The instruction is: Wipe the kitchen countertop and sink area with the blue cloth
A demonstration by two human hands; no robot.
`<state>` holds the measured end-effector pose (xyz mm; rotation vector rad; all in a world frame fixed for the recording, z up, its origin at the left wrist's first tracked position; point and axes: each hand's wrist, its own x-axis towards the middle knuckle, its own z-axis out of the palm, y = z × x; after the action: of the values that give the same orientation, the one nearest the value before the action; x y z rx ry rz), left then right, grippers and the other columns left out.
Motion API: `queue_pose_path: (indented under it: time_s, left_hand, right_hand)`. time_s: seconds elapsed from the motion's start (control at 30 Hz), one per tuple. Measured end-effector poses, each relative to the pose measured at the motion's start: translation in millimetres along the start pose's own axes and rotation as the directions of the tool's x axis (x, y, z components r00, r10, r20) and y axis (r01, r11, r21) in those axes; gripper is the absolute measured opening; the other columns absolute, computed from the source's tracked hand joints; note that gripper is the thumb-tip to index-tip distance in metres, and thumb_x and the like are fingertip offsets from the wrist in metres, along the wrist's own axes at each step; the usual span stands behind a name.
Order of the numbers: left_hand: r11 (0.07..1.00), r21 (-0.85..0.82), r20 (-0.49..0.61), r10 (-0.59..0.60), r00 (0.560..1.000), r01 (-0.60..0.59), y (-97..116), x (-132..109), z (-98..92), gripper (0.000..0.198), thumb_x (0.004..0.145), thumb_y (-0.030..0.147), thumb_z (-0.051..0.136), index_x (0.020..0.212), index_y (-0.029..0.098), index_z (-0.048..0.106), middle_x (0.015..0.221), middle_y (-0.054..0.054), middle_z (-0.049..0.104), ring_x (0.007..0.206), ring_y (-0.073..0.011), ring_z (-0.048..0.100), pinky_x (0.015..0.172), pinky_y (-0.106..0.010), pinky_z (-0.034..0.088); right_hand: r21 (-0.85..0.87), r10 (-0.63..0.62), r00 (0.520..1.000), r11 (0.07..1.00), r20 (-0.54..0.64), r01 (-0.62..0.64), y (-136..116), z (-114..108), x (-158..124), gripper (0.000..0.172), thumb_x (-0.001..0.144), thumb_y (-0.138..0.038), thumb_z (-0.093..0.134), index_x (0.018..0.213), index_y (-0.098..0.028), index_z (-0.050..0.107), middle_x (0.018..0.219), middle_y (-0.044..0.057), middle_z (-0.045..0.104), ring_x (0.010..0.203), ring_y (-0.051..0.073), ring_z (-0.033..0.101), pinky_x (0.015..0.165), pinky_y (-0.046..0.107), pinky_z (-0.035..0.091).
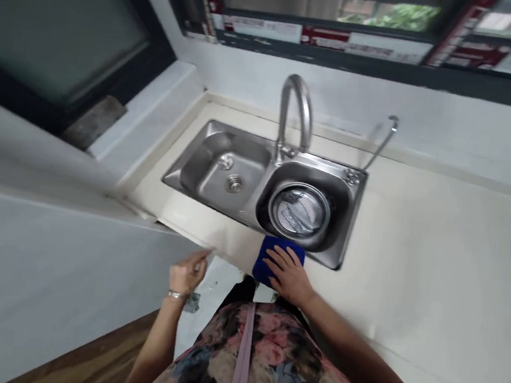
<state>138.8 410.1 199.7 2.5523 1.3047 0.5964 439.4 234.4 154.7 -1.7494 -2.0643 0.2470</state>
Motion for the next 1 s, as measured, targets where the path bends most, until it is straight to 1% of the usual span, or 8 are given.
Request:
queue_pose_path:
  time_s: [0.07, 0.17, 0.33, 0.43, 0.53, 0.77, 0.87, 1.0]
  left_hand:
    - [0.996, -0.073, 0.110, 0.060, 0.992, -0.052, 37, 6, 38.1, 0.030, 0.091, 0.018, 0.055, 0.104, 0.025, 0.081, 0.102, -0.004, 0.083, 0.086, -0.0176, 0.078, 0.069, -0.024, 0.059]
    - [0.980, -0.169, 0.206, 0.141, 0.968, -0.107, 79, 14, 70.9, 0.032, 0.092, 0.016, 0.053, 0.106, 0.024, 0.081, 0.106, -0.006, 0.082, 0.096, -0.0183, 0.078, 0.082, -0.026, 0.061]
    - [0.982, -0.180, 0.224, 0.104, 0.969, -0.064, 104, 32, 83.7, 0.035, 0.093, 0.017, 0.049, 0.108, 0.023, 0.081, 0.107, -0.006, 0.082, 0.094, -0.0163, 0.077, 0.082, -0.024, 0.059]
    - [0.990, -0.133, 0.202, 0.063, 0.977, -0.037, 96, 48, 82.2, 0.034, 0.092, 0.020, 0.051, 0.106, 0.022, 0.082, 0.105, -0.006, 0.082, 0.088, -0.0163, 0.076, 0.074, -0.023, 0.055]
    - [0.993, -0.115, 0.160, 0.032, 0.987, -0.014, 79, 69, 81.1, 0.034, 0.092, 0.022, 0.051, 0.104, 0.020, 0.082, 0.102, -0.008, 0.082, 0.084, -0.0164, 0.074, 0.072, -0.024, 0.053]
    - [0.980, -0.163, 0.166, -0.088, 0.982, 0.116, 52, 99, 95.9, 0.030, 0.090, 0.026, 0.053, 0.101, 0.020, 0.081, 0.094, -0.007, 0.081, 0.075, -0.0157, 0.069, 0.069, -0.025, 0.048]
    - [0.981, -0.171, 0.181, -0.062, 0.982, 0.093, 49, 99, 101.1, 0.029, 0.089, 0.025, 0.054, 0.102, 0.021, 0.080, 0.099, -0.007, 0.081, 0.079, -0.0167, 0.069, 0.068, -0.025, 0.047]
    - [0.980, -0.187, 0.205, -0.025, 0.979, 0.064, 42, 98, 104.5, 0.030, 0.088, 0.023, 0.054, 0.101, 0.022, 0.081, 0.094, -0.006, 0.080, 0.072, -0.0156, 0.066, 0.064, -0.024, 0.045]
  right_hand:
    - [-0.028, 0.101, 0.995, 0.995, 0.012, -0.101, 15, -20, -50, 0.052, 0.095, -0.026, 0.054, 0.147, -0.026, 0.061, 0.159, 0.007, 0.051, 0.154, 0.029, 0.037, 0.126, 0.059, 0.030]
    - [-0.082, 0.248, 0.967, 0.966, 0.052, -0.243, 38, -50, -132, 0.052, 0.097, -0.029, 0.050, 0.148, -0.029, 0.060, 0.159, 0.006, 0.051, 0.154, 0.027, 0.037, 0.127, 0.059, 0.030]
    - [-0.163, 0.481, 0.876, 0.864, -0.009, -0.476, 59, -81, -259, 0.050, 0.096, -0.034, 0.048, 0.143, -0.032, 0.065, 0.156, 0.006, 0.054, 0.154, 0.027, 0.039, 0.130, 0.054, 0.027]
    - [-0.177, 0.620, 0.774, 0.754, -0.126, -0.633, 50, -78, -288, 0.051, 0.096, -0.034, 0.044, 0.142, -0.030, 0.065, 0.156, 0.007, 0.055, 0.155, 0.028, 0.037, 0.129, 0.055, 0.025]
    - [-0.172, 0.708, 0.661, 0.640, -0.248, -0.749, 29, -63, -271, 0.052, 0.097, -0.033, 0.042, 0.144, -0.026, 0.062, 0.157, 0.008, 0.054, 0.156, 0.029, 0.034, 0.128, 0.056, 0.024]
    - [-0.206, 0.795, 0.396, 0.338, -0.459, -0.918, -5, -35, -192, 0.057, 0.097, -0.028, 0.041, 0.152, -0.018, 0.051, 0.158, 0.014, 0.051, 0.156, 0.031, 0.031, 0.127, 0.057, 0.023]
    - [-0.234, 0.801, 0.367, 0.287, -0.473, -0.929, 5, -34, -159, 0.059, 0.095, -0.028, 0.044, 0.153, -0.017, 0.049, 0.160, 0.015, 0.048, 0.157, 0.033, 0.028, 0.126, 0.058, 0.023]
    - [-0.280, 0.804, 0.380, 0.275, -0.458, -0.920, 46, -43, -103, 0.055, 0.097, -0.030, 0.043, 0.148, -0.013, 0.054, 0.160, 0.017, 0.046, 0.156, 0.035, 0.028, 0.126, 0.057, 0.022]
